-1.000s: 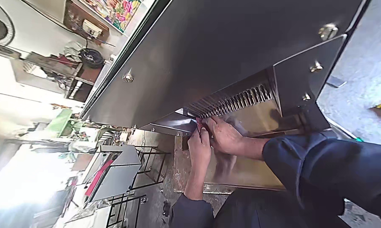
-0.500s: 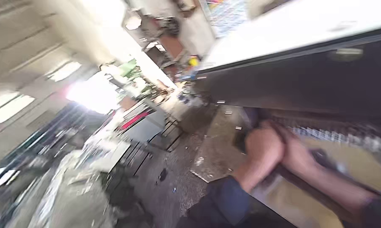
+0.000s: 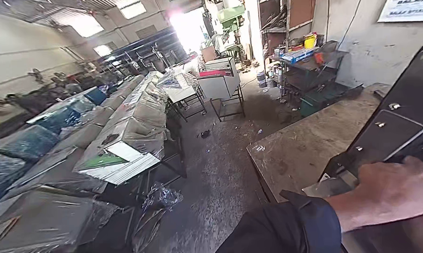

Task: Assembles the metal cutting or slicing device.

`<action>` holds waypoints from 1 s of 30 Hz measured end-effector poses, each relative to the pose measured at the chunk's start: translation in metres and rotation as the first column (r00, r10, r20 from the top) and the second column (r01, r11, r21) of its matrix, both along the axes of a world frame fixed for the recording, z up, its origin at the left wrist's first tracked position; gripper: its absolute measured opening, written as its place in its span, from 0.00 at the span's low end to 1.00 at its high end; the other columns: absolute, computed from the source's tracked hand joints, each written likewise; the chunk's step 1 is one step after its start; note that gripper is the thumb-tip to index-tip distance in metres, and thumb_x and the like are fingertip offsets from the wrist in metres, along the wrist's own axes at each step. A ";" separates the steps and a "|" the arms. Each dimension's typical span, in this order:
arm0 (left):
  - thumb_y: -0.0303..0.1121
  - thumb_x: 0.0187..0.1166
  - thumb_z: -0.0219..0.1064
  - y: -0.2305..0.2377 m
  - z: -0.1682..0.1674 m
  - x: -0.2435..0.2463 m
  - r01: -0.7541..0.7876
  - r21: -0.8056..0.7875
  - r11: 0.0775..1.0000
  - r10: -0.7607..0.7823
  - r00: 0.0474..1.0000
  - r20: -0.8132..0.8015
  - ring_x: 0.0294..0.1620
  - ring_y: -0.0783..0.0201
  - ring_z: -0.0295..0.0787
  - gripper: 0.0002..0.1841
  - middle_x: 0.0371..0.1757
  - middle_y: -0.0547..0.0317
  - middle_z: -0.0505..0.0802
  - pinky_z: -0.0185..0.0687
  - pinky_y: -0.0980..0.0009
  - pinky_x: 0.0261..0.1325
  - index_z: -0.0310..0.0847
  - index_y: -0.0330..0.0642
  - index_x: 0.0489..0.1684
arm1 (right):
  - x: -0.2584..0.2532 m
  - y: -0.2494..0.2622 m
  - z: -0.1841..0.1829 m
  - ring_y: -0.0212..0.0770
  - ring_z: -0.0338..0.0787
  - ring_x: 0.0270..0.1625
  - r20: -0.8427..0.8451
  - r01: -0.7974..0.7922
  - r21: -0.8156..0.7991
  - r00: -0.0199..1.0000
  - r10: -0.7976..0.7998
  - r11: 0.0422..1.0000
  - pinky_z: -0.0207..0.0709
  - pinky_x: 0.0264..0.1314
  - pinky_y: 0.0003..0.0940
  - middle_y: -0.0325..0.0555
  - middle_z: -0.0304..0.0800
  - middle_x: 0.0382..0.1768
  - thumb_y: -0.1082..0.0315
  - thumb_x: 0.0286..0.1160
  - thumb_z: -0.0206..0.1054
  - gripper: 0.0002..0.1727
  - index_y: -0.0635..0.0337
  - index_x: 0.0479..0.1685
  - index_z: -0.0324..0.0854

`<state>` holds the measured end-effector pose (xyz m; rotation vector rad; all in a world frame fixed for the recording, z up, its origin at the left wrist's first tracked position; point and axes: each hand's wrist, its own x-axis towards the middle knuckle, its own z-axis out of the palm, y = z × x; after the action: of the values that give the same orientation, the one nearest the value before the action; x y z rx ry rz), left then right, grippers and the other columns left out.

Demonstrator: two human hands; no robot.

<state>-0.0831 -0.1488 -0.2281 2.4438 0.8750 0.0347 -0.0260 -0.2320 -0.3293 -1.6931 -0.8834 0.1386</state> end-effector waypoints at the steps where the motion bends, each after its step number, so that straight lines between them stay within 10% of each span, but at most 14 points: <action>1: 0.41 0.83 0.63 -0.001 0.002 0.001 -0.009 -0.002 1.000 0.009 1.000 -0.014 0.51 0.47 0.94 0.19 0.47 0.50 0.95 0.89 0.45 0.43 0.78 0.46 0.69 | 0.000 -0.001 0.001 0.33 0.87 0.70 -0.024 -0.022 0.016 0.999 0.022 1.000 0.73 0.81 0.28 0.60 0.87 0.65 0.62 0.79 0.68 0.31 0.81 0.71 0.70; 7: 0.39 0.84 0.63 -0.007 0.022 0.003 -0.003 0.017 1.000 0.005 0.996 -0.084 0.53 0.47 0.93 0.15 0.50 0.49 0.94 0.88 0.44 0.44 0.83 0.45 0.63 | 0.004 0.004 0.004 0.34 0.91 0.62 -0.259 -0.115 0.216 0.951 0.170 0.970 0.82 0.73 0.31 0.50 0.91 0.56 0.65 0.75 0.73 0.25 0.74 0.64 0.75; 10: 0.39 0.84 0.63 -0.012 0.034 0.004 0.002 0.097 0.995 0.003 0.999 -0.045 0.52 0.48 0.93 0.16 0.49 0.49 0.94 0.88 0.46 0.44 0.82 0.44 0.64 | -0.011 0.003 0.035 0.25 0.90 0.50 -0.312 0.037 0.105 0.950 -0.003 0.994 0.83 0.61 0.26 0.40 0.90 0.43 0.63 0.73 0.72 0.17 0.66 0.53 0.80; 16: 0.38 0.84 0.62 -0.012 0.043 0.004 -0.018 0.149 0.989 0.017 1.000 0.011 0.49 0.50 0.93 0.14 0.46 0.52 0.94 0.88 0.48 0.41 0.84 0.44 0.60 | -0.009 0.000 0.034 0.31 0.85 0.69 -0.248 -0.030 0.116 0.967 0.058 0.993 0.73 0.78 0.26 0.58 0.84 0.67 0.58 0.60 0.76 0.45 0.79 0.76 0.65; 23: 0.38 0.82 0.66 -0.008 0.050 0.005 0.045 0.114 0.992 -0.037 0.997 -0.074 0.52 0.50 0.92 0.14 0.50 0.52 0.94 0.88 0.46 0.42 0.85 0.44 0.60 | -0.001 0.001 0.013 0.32 0.82 0.75 -0.213 -0.034 0.046 0.976 0.043 0.998 0.72 0.81 0.29 0.54 0.82 0.72 0.49 0.70 0.68 0.43 0.70 0.81 0.66; 28: 0.38 0.84 0.64 -0.008 0.051 0.003 0.047 0.071 0.996 -0.039 0.993 -0.112 0.54 0.50 0.92 0.13 0.50 0.52 0.94 0.87 0.44 0.44 0.86 0.44 0.58 | 0.003 0.006 -0.014 0.40 0.86 0.72 -0.056 -0.050 0.199 0.996 0.062 0.979 0.76 0.76 0.24 0.72 0.83 0.66 0.61 0.74 0.68 0.37 0.88 0.72 0.65; 30: 0.38 0.84 0.62 -0.008 0.048 0.002 0.032 0.034 0.999 -0.028 0.992 -0.122 0.54 0.48 0.91 0.12 0.50 0.51 0.94 0.86 0.43 0.46 0.87 0.44 0.56 | -0.011 -0.002 0.009 0.32 0.80 0.77 -0.195 -0.041 0.008 0.980 0.042 0.999 0.67 0.82 0.23 0.63 0.81 0.73 0.60 0.75 0.66 0.38 0.81 0.79 0.65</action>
<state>-0.0811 -0.1564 -0.1797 2.5132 0.8966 -0.1111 -0.0367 -0.2336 -0.3204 -1.6271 -0.7715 0.3251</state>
